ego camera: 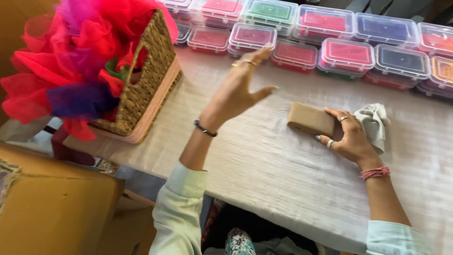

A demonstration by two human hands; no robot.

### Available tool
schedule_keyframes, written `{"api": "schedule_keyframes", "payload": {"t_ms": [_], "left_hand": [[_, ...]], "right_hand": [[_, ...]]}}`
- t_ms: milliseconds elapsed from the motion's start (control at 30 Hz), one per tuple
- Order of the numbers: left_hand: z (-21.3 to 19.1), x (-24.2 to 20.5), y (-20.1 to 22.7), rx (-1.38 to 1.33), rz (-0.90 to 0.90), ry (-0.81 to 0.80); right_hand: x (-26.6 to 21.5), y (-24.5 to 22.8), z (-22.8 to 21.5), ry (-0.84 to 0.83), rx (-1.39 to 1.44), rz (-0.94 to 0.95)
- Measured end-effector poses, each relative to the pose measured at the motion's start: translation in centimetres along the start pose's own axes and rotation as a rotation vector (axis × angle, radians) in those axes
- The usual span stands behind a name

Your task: The recorder is wrapping a small cardboard box with red fabric or mesh.

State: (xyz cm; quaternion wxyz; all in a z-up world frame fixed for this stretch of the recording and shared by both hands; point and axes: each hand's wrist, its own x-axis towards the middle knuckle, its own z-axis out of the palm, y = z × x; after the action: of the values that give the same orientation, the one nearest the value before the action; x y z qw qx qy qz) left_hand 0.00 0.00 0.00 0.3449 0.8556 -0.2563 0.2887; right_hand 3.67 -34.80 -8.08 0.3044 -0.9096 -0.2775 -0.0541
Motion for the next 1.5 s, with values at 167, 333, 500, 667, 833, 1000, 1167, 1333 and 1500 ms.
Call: {"api": "schedule_keyframes", "payload": {"t_ms": [167,333,500,667,833,1000,1167,1333,1500], "left_hand": [[-9.7,-3.4,4.1,0.397,-0.337,0.196],[-17.2,-10.3,1.6,0.752,-0.213,0.628],[-24.3,-17.3,-6.5,0.842,-0.387,0.833],[-29.2,-20.4,-11.3,0.994,-0.501,0.863],[-30.4,-21.2,-12.0,0.975,-0.59,0.866],[-27.5,-19.6,-8.0,0.917,-0.549,0.914],[-21.8,-23.4,-5.7,0.835,-0.602,0.885],[-17.2,-24.2,-2.0,0.851,-0.701,0.866],[-16.1,-20.1,3.0,0.412,-1.104,0.896]], "right_hand": [[0.2,0.0,0.3,0.012,-0.021,-0.018],[0.1,0.4,0.6,0.009,-0.038,0.014],[0.1,0.5,0.8,0.01,-0.036,0.005],[0.0,0.4,0.9,0.011,-0.03,0.02],[0.1,0.4,1.0,0.002,-0.038,0.048],[0.2,0.6,0.9,-0.005,-0.039,0.045],[0.2,0.5,1.0,-0.024,-0.055,0.068],[0.0,0.6,1.0,-0.025,-0.068,0.081],[0.1,0.5,1.2,-0.013,-0.06,0.072]]}}
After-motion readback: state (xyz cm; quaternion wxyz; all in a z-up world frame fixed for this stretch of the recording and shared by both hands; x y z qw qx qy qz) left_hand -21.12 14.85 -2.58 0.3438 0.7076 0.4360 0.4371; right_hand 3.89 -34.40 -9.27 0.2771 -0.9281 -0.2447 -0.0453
